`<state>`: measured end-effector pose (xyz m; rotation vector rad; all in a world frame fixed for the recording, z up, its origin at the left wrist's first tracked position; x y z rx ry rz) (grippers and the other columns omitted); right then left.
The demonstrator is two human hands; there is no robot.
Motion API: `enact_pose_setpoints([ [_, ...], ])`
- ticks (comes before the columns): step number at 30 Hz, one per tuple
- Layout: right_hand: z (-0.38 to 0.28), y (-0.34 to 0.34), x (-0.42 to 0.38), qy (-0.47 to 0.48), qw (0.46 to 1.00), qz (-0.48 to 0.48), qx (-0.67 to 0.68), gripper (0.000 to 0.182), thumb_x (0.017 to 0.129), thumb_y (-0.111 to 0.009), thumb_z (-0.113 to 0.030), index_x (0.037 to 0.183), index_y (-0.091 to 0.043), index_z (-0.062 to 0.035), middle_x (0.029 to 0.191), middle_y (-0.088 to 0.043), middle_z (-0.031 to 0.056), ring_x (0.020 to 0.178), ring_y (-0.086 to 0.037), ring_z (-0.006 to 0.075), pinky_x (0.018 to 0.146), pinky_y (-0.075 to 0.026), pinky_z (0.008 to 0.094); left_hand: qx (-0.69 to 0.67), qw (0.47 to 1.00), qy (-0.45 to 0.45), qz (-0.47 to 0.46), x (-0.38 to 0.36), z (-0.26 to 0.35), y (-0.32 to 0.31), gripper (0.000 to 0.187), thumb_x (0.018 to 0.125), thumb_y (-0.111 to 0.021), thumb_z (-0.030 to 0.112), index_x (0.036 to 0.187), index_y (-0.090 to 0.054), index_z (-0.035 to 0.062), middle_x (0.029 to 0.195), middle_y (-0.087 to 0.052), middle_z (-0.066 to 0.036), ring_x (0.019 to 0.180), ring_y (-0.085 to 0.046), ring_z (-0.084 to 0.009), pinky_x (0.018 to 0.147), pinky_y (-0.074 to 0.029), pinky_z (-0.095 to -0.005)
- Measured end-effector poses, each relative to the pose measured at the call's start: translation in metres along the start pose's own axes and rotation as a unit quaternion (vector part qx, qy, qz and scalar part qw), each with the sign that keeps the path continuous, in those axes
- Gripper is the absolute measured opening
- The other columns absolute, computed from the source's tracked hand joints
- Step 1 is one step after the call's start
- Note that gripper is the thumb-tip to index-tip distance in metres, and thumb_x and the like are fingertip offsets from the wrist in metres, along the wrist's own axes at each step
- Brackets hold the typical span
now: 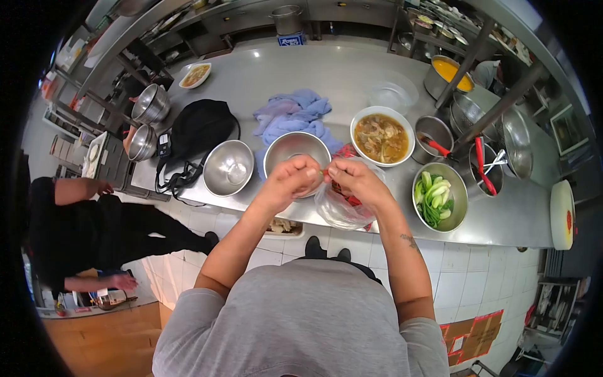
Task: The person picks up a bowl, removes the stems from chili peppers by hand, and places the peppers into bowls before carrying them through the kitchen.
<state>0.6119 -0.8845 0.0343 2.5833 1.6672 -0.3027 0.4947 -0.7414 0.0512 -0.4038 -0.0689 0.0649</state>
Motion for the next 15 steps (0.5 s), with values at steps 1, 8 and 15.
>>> enact_pose_setpoints([
  [1, 0.002, -0.001, 0.011, 0.002, 1.000, -0.001, -0.024, 0.024, 0.091, -0.052, -0.022, 0.095, -0.061, -0.0007, 0.073, -0.058, 0.0006, 0.072, -0.049, 0.0098, 0.068, -0.042, 0.0268, -0.107, 0.993, 0.043, 0.012, -0.005, 0.005, 0.007, 0.011, 0.090, -0.049, 0.011, 0.080, -0.049, 0.0048, 0.063, -0.039, 0.003, 0.049, -0.034, -0.0050, 0.041, -0.029, -0.0218],
  [8, -0.001, -0.019, 0.007, 0.117, 0.941, 0.184, -0.257, 0.029, 0.081, -0.063, -0.025, 0.101, -0.062, -0.0046, 0.076, -0.060, 0.0140, 0.069, -0.059, 0.0251, 0.065, -0.046, 0.0340, -0.298, 0.947, -0.052, 0.109, -0.038, 0.001, 0.064, 0.012, 0.083, -0.044, 0.014, 0.074, -0.043, 0.0063, 0.064, -0.042, -0.005, 0.047, -0.033, -0.0090, 0.038, -0.027, -0.0208],
  [15, 0.057, 0.000, -0.007, 0.052, 0.795, 0.228, -0.559, 0.018, 0.077, -0.064, -0.021, 0.089, -0.062, -0.0071, 0.083, -0.061, 0.0130, 0.076, -0.060, 0.0324, 0.065, -0.047, 0.0435, -0.232, 0.962, 0.018, 0.139, -0.046, -0.012, 0.066, 0.009, 0.080, -0.047, 0.008, 0.084, -0.050, 0.0010, 0.069, -0.045, -0.005, 0.050, -0.035, -0.0090, 0.038, -0.027, -0.0198],
])
Point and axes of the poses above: each hand's wrist, its own x-axis towards the middle knuckle, its own y-axis out of the back of the hand, z = x × y, the point moved 2 cm from there along x, towards the middle knuckle
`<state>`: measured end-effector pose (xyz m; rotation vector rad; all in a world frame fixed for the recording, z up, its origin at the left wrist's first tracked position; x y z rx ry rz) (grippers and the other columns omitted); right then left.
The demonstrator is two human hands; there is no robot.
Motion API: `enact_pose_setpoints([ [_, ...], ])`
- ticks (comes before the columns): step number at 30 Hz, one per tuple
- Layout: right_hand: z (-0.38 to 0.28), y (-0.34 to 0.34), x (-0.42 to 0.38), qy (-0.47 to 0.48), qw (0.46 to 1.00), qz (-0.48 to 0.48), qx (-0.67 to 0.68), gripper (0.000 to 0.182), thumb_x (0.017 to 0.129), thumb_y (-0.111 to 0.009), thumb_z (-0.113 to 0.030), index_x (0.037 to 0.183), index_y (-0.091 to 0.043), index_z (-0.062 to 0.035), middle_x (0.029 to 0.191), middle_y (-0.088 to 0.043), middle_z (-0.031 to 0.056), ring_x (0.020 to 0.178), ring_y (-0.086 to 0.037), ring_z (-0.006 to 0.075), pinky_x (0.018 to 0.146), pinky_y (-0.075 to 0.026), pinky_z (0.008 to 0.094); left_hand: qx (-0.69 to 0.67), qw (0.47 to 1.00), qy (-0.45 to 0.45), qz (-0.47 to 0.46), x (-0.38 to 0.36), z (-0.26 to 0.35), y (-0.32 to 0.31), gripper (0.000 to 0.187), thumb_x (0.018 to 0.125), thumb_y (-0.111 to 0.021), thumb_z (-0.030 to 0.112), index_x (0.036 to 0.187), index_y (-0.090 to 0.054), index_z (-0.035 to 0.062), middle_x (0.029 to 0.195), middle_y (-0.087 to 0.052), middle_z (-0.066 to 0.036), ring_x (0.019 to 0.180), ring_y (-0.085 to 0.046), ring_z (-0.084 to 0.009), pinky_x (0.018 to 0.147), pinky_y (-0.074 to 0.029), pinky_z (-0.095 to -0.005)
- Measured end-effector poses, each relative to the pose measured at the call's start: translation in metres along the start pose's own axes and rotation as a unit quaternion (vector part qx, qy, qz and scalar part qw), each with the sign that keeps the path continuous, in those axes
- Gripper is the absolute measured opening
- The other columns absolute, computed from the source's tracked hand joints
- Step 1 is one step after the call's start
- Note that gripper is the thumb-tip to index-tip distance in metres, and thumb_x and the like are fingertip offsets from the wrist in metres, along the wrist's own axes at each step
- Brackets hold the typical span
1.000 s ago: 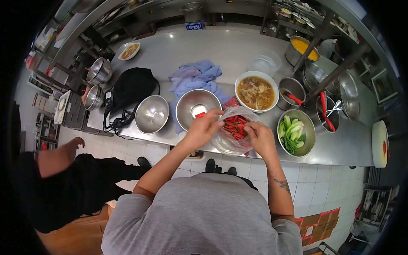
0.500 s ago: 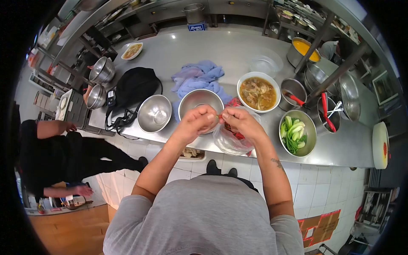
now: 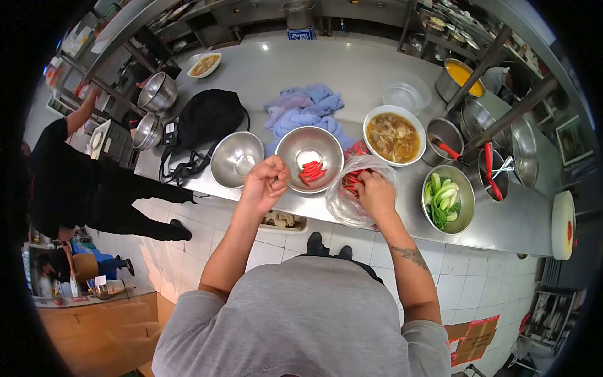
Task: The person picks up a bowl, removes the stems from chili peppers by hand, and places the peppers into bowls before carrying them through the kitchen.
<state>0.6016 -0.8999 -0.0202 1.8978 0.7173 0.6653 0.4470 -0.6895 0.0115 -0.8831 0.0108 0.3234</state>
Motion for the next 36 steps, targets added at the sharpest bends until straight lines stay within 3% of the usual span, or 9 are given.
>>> enact_pose_setpoints([
  [6, 0.001, -0.002, -0.002, 0.010, 0.999, 0.024, 0.025, 0.013, 0.079, -0.062, -0.020, 0.085, -0.061, -0.0085, 0.083, -0.060, 0.0116, 0.077, -0.060, 0.0330, 0.066, -0.048, 0.0433, 0.193, 0.981, 0.015, 0.029, -0.002, 0.001, -0.008, 0.017, 0.091, -0.048, 0.017, 0.097, -0.055, 0.0028, 0.070, -0.047, -0.001, 0.050, -0.037, -0.0074, 0.043, -0.030, -0.0188],
  [9, -0.008, 0.022, -0.014, 0.020, 0.994, 0.035, 0.099, 0.010, 0.081, -0.060, -0.017, 0.084, -0.062, -0.0081, 0.082, -0.059, 0.0112, 0.077, -0.059, 0.0330, 0.065, -0.047, 0.0426, 0.464, 0.880, -0.088, 0.045, 0.001, -0.024, -0.026, 0.018, 0.093, -0.050, 0.021, 0.099, -0.055, 0.0052, 0.069, -0.048, 0.000, 0.057, -0.042, -0.0067, 0.050, -0.035, -0.0215],
  [13, -0.023, 0.050, -0.030, 0.070, 0.984, 0.004, 0.163, 0.011, 0.082, -0.060, -0.016, 0.087, -0.064, -0.0077, 0.079, -0.057, 0.0107, 0.075, -0.058, 0.0313, 0.064, -0.046, 0.0402, 0.624, 0.772, -0.107, -0.055, 0.002, -0.062, -0.055, 0.021, 0.092, -0.054, 0.022, 0.099, -0.051, 0.0026, 0.074, -0.050, -0.001, 0.072, -0.044, -0.0046, 0.062, -0.038, -0.0231],
  [17, -0.026, 0.053, -0.045, 0.076, 0.972, -0.044, 0.218, 0.012, 0.081, -0.062, -0.015, 0.090, -0.064, -0.0074, 0.077, -0.056, 0.0103, 0.073, -0.057, 0.0295, 0.063, -0.045, 0.0378, 0.409, 0.901, -0.135, -0.048, 0.000, -0.097, -0.048, 0.014, 0.092, -0.053, 0.017, 0.089, -0.049, 0.0040, 0.070, -0.046, 0.001, 0.058, -0.042, -0.0052, 0.050, -0.035, -0.0233],
  [19, -0.028, 0.049, -0.052, 0.084, 0.970, -0.037, 0.226, 0.011, 0.080, -0.063, -0.013, 0.089, -0.064, -0.0066, 0.076, -0.055, 0.0101, 0.072, -0.056, 0.0284, 0.063, -0.044, 0.0369, 0.309, 0.950, -0.003, -0.041, -0.005, -0.100, -0.040, 0.011, 0.092, -0.052, 0.015, 0.087, -0.049, 0.0058, 0.067, -0.044, 0.003, 0.052, -0.036, -0.0035, 0.045, -0.029, -0.0212],
  [23, -0.033, 0.036, -0.057, 0.081, 0.957, -0.042, 0.274, 0.010, 0.080, -0.064, -0.011, 0.088, -0.063, -0.0053, 0.075, -0.054, 0.0097, 0.071, -0.056, 0.0265, 0.063, -0.044, 0.0349, 0.088, 0.981, 0.170, 0.015, -0.020, -0.094, -0.043, 0.009, 0.091, -0.050, 0.012, 0.084, -0.048, 0.0077, 0.064, -0.041, 0.004, 0.048, -0.028, -0.0007, 0.041, -0.021, -0.0166],
  [26, -0.040, 0.031, -0.055, 0.096, 0.950, -0.044, 0.295, 0.010, 0.081, -0.064, -0.012, 0.088, -0.063, -0.0053, 0.075, -0.054, 0.0093, 0.072, -0.056, 0.0253, 0.064, -0.044, 0.0338, -0.053, 0.973, 0.221, -0.037, -0.024, -0.090, -0.038, 0.010, 0.092, -0.048, 0.013, 0.083, -0.048, 0.0073, 0.064, -0.042, 0.003, 0.046, -0.029, -0.0017, 0.040, -0.022, -0.0171],
  [32, -0.047, 0.016, -0.053, 0.137, 0.945, -0.017, 0.295, 0.013, 0.079, -0.066, -0.011, 0.088, -0.061, -0.0021, 0.074, -0.054, 0.0087, 0.061, -0.050, 0.0187, 0.057, -0.040, 0.0295, 0.008, 0.994, 0.106, 0.003, -0.039, -0.062, -0.023, 0.011, 0.091, -0.047, 0.013, 0.083, -0.047, 0.0058, 0.068, -0.047, -0.003, 0.050, -0.035, -0.0071, 0.041, -0.027, -0.0205],
  [36, -0.051, 0.028, -0.043, 0.073, 0.949, -0.006, 0.307, 0.014, 0.080, -0.066, -0.012, 0.088, -0.061, -0.0018, 0.081, -0.059, 0.0103, 0.067, -0.055, 0.0213, 0.060, -0.044, 0.0301, 0.061, 0.995, 0.082, 0.006, -0.058, -0.049, 0.006, 0.004, 0.079, -0.048, 0.007, 0.080, -0.047, 0.0033, 0.075, -0.054, -0.011, 0.053, -0.040, -0.0106, 0.042, -0.030, -0.0212],
])
Point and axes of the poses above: each hand's wrist, its own x-axis towards the middle knuckle, its own y-axis out of the back of the hand, z = x × y, the point moved 2 cm from there along x, towards the middle knuckle
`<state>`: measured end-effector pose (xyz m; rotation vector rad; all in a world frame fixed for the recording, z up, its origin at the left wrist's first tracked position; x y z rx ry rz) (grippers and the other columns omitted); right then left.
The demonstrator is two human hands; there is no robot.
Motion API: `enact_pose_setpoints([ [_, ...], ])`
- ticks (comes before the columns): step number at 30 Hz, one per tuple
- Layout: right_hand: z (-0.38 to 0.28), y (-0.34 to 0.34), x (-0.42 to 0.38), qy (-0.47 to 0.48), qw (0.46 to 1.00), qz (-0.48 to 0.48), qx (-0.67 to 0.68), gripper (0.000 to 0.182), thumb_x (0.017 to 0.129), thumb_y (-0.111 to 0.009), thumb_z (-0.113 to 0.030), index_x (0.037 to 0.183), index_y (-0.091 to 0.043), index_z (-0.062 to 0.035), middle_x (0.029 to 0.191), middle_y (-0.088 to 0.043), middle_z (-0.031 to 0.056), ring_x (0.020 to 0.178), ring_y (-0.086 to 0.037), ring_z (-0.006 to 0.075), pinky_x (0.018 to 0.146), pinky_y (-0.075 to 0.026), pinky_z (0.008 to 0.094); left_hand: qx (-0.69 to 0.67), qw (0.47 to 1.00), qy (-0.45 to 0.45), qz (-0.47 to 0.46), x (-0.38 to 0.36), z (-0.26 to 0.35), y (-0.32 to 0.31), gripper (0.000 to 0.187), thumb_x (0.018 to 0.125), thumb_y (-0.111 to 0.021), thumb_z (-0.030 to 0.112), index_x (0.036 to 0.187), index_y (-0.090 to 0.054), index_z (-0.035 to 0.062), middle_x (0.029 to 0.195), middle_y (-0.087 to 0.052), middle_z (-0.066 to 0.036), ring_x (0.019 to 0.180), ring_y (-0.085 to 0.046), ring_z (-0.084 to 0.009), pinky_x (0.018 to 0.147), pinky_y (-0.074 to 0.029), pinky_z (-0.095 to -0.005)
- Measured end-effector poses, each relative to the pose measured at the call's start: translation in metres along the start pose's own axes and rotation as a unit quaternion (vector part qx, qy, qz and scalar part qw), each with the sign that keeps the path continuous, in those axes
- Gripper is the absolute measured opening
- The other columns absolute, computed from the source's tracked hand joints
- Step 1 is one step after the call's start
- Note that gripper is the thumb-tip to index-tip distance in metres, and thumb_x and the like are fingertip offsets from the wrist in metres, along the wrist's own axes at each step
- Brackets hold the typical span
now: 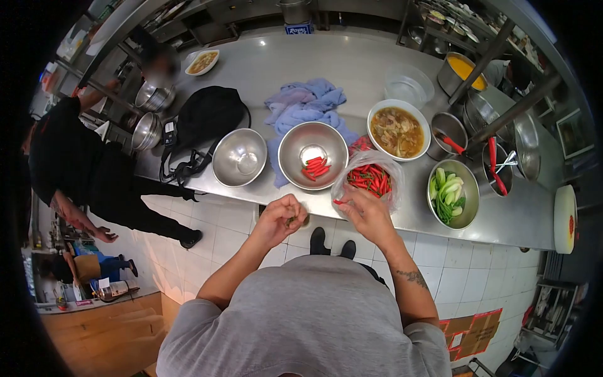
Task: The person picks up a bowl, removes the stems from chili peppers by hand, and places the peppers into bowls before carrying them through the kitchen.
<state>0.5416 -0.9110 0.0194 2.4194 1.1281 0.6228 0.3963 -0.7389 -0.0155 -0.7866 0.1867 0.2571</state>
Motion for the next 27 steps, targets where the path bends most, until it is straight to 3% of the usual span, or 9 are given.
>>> enact_pose_setpoints([
  [2, -0.002, 0.006, 0.008, -0.022, 1.000, -0.001, -0.005, 0.014, 0.082, -0.064, -0.013, 0.091, -0.062, -0.0025, 0.092, -0.063, 0.0122, 0.074, -0.060, 0.0269, 0.064, -0.049, 0.0321, 0.017, 1.000, 0.008, 0.025, -0.008, -0.001, 0.009, 0.003, 0.075, -0.048, 0.006, 0.077, -0.048, 0.0034, 0.073, -0.055, -0.011, 0.053, -0.041, -0.0106, 0.042, -0.030, -0.0209],
  [5, -0.002, 0.009, 0.022, -0.024, 0.999, 0.040, -0.008, 0.015, 0.081, -0.064, -0.014, 0.091, -0.062, -0.0026, 0.089, -0.062, 0.0128, 0.073, -0.060, 0.0267, 0.063, -0.048, 0.0330, 0.029, 0.999, 0.010, 0.027, -0.015, -0.004, 0.015, 0.003, 0.077, -0.047, 0.007, 0.075, -0.048, 0.0046, 0.071, -0.055, -0.011, 0.054, -0.041, -0.0105, 0.042, -0.028, -0.0207],
  [8, -0.007, 0.009, 0.040, 0.046, 0.993, 0.072, -0.082, 0.017, 0.081, -0.064, -0.018, 0.089, -0.062, -0.0028, 0.084, -0.060, 0.0119, 0.070, -0.059, 0.0256, 0.060, -0.046, 0.0341, 0.018, 1.000, 0.009, 0.011, -0.016, -0.004, 0.013, 0.005, 0.078, -0.046, 0.008, 0.074, -0.048, 0.0042, 0.069, -0.054, -0.011, 0.052, -0.040, -0.0098, 0.041, -0.028, -0.0205],
  [11, -0.013, 0.004, 0.056, -0.006, 0.992, 0.052, -0.115, 0.019, 0.081, -0.064, -0.022, 0.087, -0.062, -0.0038, 0.080, -0.058, 0.0111, 0.068, -0.058, 0.0261, 0.058, -0.044, 0.0359, 0.014, 1.000, 0.022, 0.003, -0.012, -0.007, 0.014, 0.007, 0.079, -0.045, 0.009, 0.074, -0.048, 0.0038, 0.067, -0.054, -0.011, 0.050, -0.038, -0.0092, 0.040, -0.028, -0.0203],
  [16, -0.010, -0.003, 0.071, 0.004, 0.993, 0.042, -0.112, 0.017, 0.082, -0.062, -0.022, 0.086, -0.060, -0.0053, 0.078, -0.057, 0.0114, 0.068, -0.057, 0.0303, 0.060, -0.043, 0.0390, 0.034, 0.999, 0.029, -0.005, -0.009, -0.003, 0.006, 0.009, 0.080, -0.046, 0.011, 0.076, -0.048, 0.0035, 0.068, -0.053, -0.009, 0.048, -0.036, -0.0086, 0.040, -0.027, -0.0201],
  [22, -0.001, -0.006, 0.082, 0.015, 0.988, 0.037, -0.150, 0.016, 0.081, -0.061, -0.021, 0.087, -0.060, -0.0056, 0.079, -0.057, 0.0117, 0.068, -0.057, 0.0299, 0.062, -0.043, 0.0398, 0.091, 0.991, 0.081, 0.061, -0.005, -0.006, 0.004, 0.008, 0.081, -0.045, 0.007, 0.084, -0.051, 0.0034, 0.062, -0.043, -0.001, 0.047, -0.031, -0.0060, 0.040, -0.024, -0.0194],
  [27, 0.004, -0.010, 0.091, 0.027, 0.985, 0.031, -0.165, 0.014, 0.081, -0.061, -0.019, 0.087, -0.060, -0.0058, 0.080, -0.058, 0.0122, 0.072, -0.056, 0.0314, 0.066, -0.043, 0.0408, 0.122, 0.986, 0.099, 0.053, -0.003, -0.013, 0.006, 0.009, 0.082, -0.045, 0.006, 0.087, -0.052, 0.0050, 0.060, -0.040, 0.004, 0.046, -0.029, -0.0033, 0.039, -0.021, -0.0190],
])
Point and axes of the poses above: each hand's wrist, its own x-axis towards the middle knuckle, its own y-axis out of the back of the hand, z = x × y, the point moved 2 cm from there along x, towards the middle knuckle
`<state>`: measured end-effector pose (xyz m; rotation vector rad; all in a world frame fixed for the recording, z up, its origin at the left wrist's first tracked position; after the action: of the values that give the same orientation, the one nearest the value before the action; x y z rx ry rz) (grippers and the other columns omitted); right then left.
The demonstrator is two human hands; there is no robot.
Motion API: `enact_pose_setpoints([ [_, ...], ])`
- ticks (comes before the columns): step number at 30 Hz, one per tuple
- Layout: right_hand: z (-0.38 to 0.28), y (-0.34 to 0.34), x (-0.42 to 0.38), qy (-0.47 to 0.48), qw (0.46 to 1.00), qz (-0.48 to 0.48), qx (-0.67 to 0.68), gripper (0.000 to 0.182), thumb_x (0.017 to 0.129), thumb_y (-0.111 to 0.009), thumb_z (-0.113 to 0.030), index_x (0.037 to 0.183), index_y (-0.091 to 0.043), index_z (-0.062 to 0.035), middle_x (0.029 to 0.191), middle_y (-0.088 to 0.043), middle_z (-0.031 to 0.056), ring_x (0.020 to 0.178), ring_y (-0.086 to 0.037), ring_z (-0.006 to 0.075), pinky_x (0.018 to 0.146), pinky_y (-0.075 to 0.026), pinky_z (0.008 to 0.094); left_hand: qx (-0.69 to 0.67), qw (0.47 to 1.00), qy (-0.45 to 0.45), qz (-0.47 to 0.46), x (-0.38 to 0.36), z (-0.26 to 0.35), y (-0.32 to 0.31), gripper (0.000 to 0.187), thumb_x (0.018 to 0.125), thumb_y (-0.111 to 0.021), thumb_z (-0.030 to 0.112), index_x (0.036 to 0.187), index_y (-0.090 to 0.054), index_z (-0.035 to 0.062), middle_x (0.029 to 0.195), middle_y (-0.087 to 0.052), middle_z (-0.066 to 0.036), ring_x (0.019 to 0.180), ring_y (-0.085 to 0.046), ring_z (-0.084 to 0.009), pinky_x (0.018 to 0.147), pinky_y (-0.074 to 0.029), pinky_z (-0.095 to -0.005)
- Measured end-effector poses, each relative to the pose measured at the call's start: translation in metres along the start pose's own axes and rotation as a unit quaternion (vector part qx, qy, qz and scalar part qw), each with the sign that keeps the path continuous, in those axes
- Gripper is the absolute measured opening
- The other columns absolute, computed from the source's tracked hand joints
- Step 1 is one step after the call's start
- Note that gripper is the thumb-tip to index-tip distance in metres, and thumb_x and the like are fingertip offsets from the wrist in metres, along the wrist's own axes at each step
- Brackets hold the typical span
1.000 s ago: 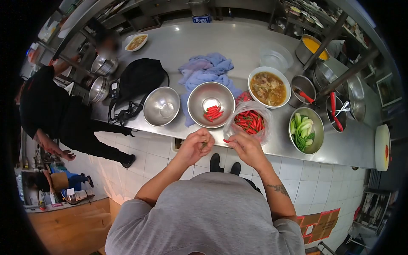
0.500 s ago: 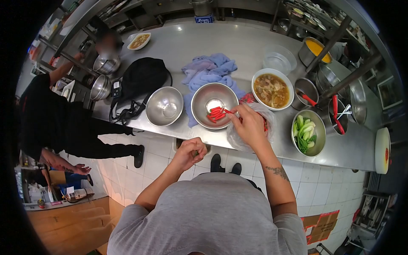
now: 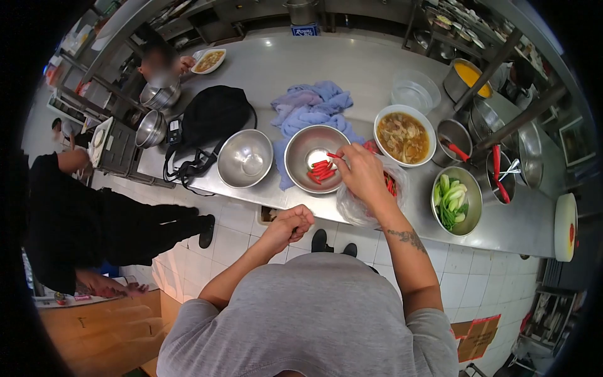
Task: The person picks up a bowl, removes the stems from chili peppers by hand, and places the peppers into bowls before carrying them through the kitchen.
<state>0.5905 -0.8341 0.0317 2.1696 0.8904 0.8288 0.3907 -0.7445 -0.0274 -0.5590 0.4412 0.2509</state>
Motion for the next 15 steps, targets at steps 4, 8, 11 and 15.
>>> enact_pose_setpoints([
  [4, 0.0029, -0.0036, 0.0029, 0.009, 1.000, -0.002, -0.005, 0.013, 0.080, -0.060, -0.018, 0.087, -0.059, -0.0064, 0.081, -0.058, 0.0124, 0.076, -0.057, 0.0329, 0.067, -0.043, 0.0417, 0.006, 1.000, 0.001, 0.004, 0.0012, -0.0009, -0.0003, 0.010, 0.082, -0.044, 0.005, 0.088, -0.052, 0.0062, 0.059, -0.038, 0.005, 0.047, -0.028, -0.0025, 0.039, -0.018, -0.0193],
  [8, 0.0039, -0.0044, 0.0033, 0.021, 1.000, -0.001, -0.012, 0.012, 0.079, -0.061, -0.016, 0.086, -0.059, -0.0068, 0.081, -0.059, 0.0113, 0.075, -0.058, 0.0323, 0.065, -0.045, 0.0424, 0.026, 1.000, 0.004, 0.017, 0.0016, -0.0016, -0.0010, 0.008, 0.084, -0.045, 0.005, 0.088, -0.052, 0.0055, 0.060, -0.037, 0.006, 0.048, -0.027, -0.0020, 0.040, -0.019, -0.0182],
  [11, 0.0064, -0.0064, 0.0034, 0.035, 0.999, -0.001, -0.020, 0.013, 0.079, -0.061, -0.017, 0.088, -0.060, -0.0068, 0.082, -0.059, 0.0122, 0.076, -0.059, 0.0320, 0.066, -0.046, 0.0420, 0.038, 0.999, 0.008, 0.024, 0.0012, -0.0006, -0.0036, 0.008, 0.084, -0.045, 0.006, 0.088, -0.052, 0.0060, 0.060, -0.037, 0.006, 0.049, -0.027, -0.0019, 0.040, -0.019, -0.0181],
  [15, 0.0021, 0.0003, 0.0026, 0.028, 0.999, -0.017, 0.011, 0.019, 0.080, -0.062, -0.019, 0.094, -0.061, -0.0059, 0.083, -0.059, 0.0131, 0.076, -0.059, 0.0306, 0.067, -0.046, 0.0406, 0.052, 0.999, -0.001, 0.008, 0.0052, -0.0018, -0.0095, 0.008, 0.088, -0.046, 0.009, 0.089, -0.053, 0.0066, 0.060, -0.036, 0.006, 0.050, -0.027, -0.0022, 0.041, -0.019, -0.0181],
])
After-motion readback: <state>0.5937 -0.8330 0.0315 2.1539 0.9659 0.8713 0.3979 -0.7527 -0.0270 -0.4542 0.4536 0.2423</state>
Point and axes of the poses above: each hand's wrist, its own x-axis towards the middle knuckle, its own y-axis out of the back of the hand, z = x × y, the point moved 2 cm from there along x, towards the middle knuckle
